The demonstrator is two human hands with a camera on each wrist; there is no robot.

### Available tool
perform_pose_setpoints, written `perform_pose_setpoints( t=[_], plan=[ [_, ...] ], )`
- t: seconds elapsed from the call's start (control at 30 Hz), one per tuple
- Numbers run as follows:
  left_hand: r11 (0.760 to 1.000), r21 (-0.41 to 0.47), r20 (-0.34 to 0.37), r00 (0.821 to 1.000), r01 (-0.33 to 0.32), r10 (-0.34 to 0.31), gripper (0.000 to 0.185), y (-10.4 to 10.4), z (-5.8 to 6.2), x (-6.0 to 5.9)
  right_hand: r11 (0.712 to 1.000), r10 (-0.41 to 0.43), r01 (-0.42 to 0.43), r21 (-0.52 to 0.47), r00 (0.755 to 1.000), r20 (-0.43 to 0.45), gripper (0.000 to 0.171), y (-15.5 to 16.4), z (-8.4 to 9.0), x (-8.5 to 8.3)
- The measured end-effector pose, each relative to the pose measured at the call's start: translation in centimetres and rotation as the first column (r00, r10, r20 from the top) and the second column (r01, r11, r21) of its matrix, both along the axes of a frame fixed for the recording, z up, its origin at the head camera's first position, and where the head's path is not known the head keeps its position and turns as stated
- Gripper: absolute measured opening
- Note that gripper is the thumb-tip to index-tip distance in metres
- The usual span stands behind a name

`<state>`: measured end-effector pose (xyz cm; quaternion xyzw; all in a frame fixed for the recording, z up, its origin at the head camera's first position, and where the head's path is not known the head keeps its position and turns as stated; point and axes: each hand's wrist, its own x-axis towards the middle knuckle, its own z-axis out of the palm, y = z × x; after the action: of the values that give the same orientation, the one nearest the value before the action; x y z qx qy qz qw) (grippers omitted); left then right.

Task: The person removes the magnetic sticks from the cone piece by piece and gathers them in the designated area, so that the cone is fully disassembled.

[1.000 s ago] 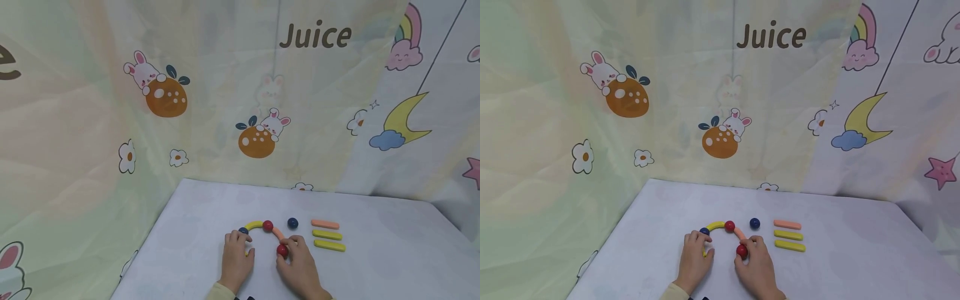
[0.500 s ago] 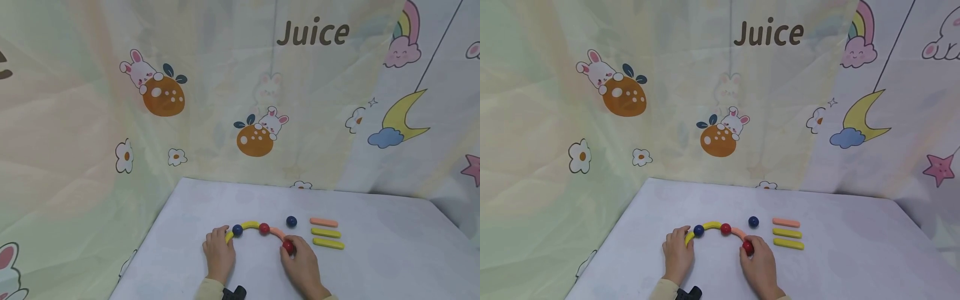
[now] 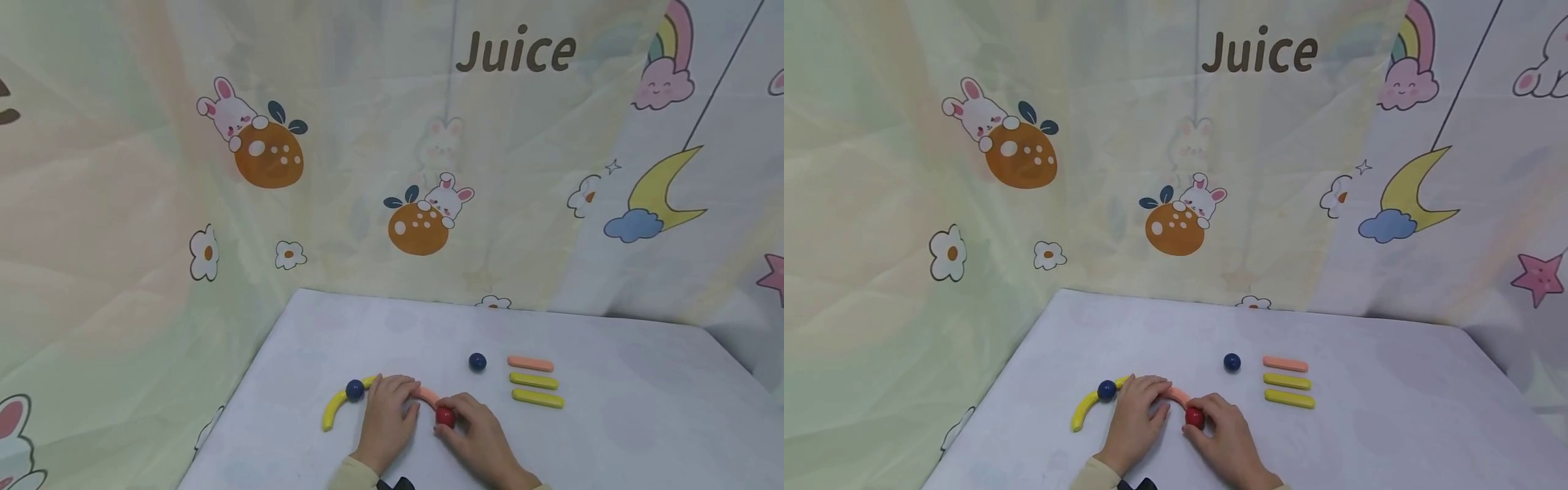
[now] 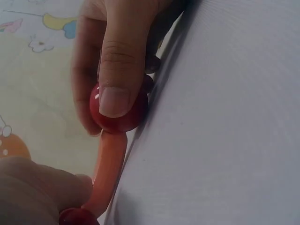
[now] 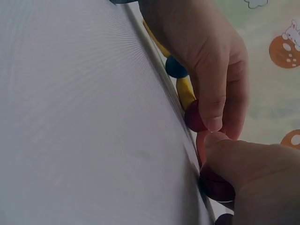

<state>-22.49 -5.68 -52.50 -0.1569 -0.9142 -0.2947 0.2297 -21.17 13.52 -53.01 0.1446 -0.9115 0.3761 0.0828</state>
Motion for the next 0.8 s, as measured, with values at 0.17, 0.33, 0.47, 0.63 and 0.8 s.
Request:
perform_pose_setpoints(
  t=[0.17, 0.33, 0.47, 0.63, 0.8],
  plan=[
    [0.996, -0.014, 0.039, 0.995, -0.086, 0.087, 0.018, -0.3, -0.1, 0.0, 0.991, 0.115, -0.107, -0.08, 0.987, 0.111, 0.036, 0.1, 0.0, -0.1],
    [0.987, -0.012, 0.058, 0.986, -0.158, 0.158, 0.011, -0.5, -0.1, -0.2, 0.965, 0.004, 0.07, -0.252, 0.959, 0.282, 0.035, 0.0, 0.4, -1.0],
    [0.985, -0.004, 0.048, 0.984, -0.173, 0.173, 0.01, -0.7, -0.1, -0.4, 0.943, -0.147, 0.203, -0.262, 0.964, 0.219, 0.033, -0.5, 0.7, -2.5],
    [0.981, -0.009, 0.082, 0.978, -0.193, 0.193, 0.009, -0.6, -0.4, -0.6, 0.942, -0.203, 0.234, -0.241, 0.968, 0.146, 0.036, -1.2, 0.8, -4.6],
    [0.978, -0.02, 0.116, 0.971, -0.209, 0.21, 0.009, -0.4, -0.4, -0.5, 0.927, -0.243, 0.283, -0.247, 0.953, 0.181, 0.042, -1.9, 0.9, -6.1]
  ],
)
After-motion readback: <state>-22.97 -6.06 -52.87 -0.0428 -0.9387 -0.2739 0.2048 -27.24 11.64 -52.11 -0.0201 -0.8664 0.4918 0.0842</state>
